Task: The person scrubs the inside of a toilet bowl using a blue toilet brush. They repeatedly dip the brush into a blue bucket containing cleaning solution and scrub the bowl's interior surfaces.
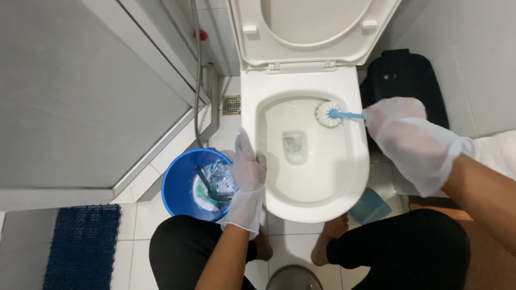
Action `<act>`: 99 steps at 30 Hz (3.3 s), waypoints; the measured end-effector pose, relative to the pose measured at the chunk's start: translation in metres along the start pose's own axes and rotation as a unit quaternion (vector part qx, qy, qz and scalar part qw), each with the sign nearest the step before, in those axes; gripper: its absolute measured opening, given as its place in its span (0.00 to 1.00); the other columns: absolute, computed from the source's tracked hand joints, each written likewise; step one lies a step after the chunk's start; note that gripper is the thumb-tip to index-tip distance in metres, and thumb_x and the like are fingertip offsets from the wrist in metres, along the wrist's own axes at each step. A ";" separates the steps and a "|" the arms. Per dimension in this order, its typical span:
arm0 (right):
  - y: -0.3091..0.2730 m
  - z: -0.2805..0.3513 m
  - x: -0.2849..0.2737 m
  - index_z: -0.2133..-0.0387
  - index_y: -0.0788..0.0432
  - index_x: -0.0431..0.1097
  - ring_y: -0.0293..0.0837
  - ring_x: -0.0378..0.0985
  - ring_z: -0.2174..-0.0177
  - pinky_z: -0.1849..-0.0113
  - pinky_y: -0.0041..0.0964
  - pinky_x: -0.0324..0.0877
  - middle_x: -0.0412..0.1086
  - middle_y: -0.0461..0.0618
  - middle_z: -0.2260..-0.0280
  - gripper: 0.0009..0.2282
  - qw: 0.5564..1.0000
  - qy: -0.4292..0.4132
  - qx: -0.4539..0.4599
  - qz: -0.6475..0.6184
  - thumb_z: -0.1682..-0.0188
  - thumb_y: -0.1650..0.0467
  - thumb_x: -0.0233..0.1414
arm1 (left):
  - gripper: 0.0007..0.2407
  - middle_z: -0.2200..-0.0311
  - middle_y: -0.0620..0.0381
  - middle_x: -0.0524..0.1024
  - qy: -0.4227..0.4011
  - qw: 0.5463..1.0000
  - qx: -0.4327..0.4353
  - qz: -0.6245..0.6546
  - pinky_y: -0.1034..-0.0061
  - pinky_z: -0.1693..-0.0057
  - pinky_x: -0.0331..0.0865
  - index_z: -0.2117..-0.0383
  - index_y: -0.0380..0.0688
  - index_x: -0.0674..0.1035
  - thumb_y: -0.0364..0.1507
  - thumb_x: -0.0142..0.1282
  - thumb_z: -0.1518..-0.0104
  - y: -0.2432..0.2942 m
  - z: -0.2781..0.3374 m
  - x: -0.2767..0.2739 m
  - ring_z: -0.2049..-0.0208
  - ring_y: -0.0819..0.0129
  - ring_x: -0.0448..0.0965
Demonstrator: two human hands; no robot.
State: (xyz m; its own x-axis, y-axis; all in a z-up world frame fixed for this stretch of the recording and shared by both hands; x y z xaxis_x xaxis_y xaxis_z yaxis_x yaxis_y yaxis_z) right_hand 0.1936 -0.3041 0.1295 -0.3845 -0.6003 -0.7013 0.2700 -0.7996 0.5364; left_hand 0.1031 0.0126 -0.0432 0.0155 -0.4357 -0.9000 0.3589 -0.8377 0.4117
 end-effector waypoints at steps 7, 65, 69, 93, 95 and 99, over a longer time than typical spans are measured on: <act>-0.055 -0.059 0.059 0.66 0.48 0.86 0.49 0.89 0.61 0.66 0.48 0.80 0.85 0.45 0.67 0.13 0.996 0.004 -0.033 -0.083 0.44 0.74 0.51 | 0.39 0.26 0.48 0.63 0.023 1.000 0.007 0.007 0.52 0.48 0.85 0.20 0.50 0.50 0.34 0.53 0.40 -0.001 0.000 0.003 0.44 0.42 0.82; -0.078 -0.050 0.011 0.66 0.52 0.85 0.52 0.89 0.61 0.64 0.54 0.81 0.84 0.50 0.68 0.16 0.989 0.054 -0.069 -0.121 0.45 0.69 0.45 | 0.40 0.25 0.50 0.61 -0.008 1.000 -0.011 -0.025 0.52 0.48 0.85 0.19 0.52 0.46 0.35 0.52 0.40 0.007 0.007 -0.009 0.45 0.44 0.83; -0.104 0.022 -0.027 0.48 0.55 0.82 0.45 0.85 0.46 0.52 0.36 0.81 0.85 0.46 0.55 0.19 0.992 0.010 -0.101 -0.072 0.41 0.73 0.42 | 0.41 0.26 0.50 0.61 -0.004 1.000 -0.009 -0.019 0.51 0.47 0.85 0.19 0.52 0.47 0.35 0.53 0.41 0.006 0.005 -0.006 0.45 0.43 0.83; -0.103 -0.029 0.030 0.59 0.50 0.85 0.52 0.88 0.54 0.55 0.54 0.81 0.85 0.50 0.59 0.13 0.995 -0.001 -0.072 -0.063 0.41 0.64 0.50 | 0.41 0.25 0.46 0.60 -0.033 0.999 -0.009 -0.007 0.52 0.42 0.82 0.19 0.49 0.45 0.37 0.53 0.39 0.004 0.003 0.003 0.38 0.48 0.79; -0.123 -0.050 0.037 0.63 0.54 0.85 0.53 0.88 0.54 0.54 0.55 0.81 0.85 0.54 0.61 0.17 0.990 0.006 -0.077 -0.116 0.39 0.62 0.46 | 0.39 0.24 0.46 0.58 -0.039 0.999 -0.013 -0.008 0.49 0.43 0.81 0.20 0.47 0.51 0.37 0.53 0.40 0.005 0.005 -0.004 0.39 0.47 0.79; -0.146 -0.012 0.022 0.61 0.53 0.84 0.51 0.87 0.53 0.54 0.54 0.80 0.85 0.51 0.60 0.16 0.990 0.006 -0.105 -0.095 0.40 0.63 0.45 | 0.40 0.23 0.49 0.57 -0.041 0.999 -0.017 -0.001 0.51 0.42 0.81 0.19 0.50 0.47 0.37 0.52 0.40 0.003 0.001 0.003 0.39 0.49 0.79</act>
State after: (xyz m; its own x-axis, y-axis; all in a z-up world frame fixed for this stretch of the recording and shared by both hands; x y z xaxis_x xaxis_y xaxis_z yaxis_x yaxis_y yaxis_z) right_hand 0.1568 -0.2004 0.0299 -0.4352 -0.4377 -0.7868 0.3713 -0.8833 0.2861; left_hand 0.1035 0.0087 -0.0450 -0.0620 -0.4604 -0.8855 0.3907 -0.8276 0.4030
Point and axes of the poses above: each hand's wrist, its own z-axis away from the middle knuckle, its own x-axis out of the palm, y = z × x, the point moved 9 cm from there along -z, towards the middle knuckle
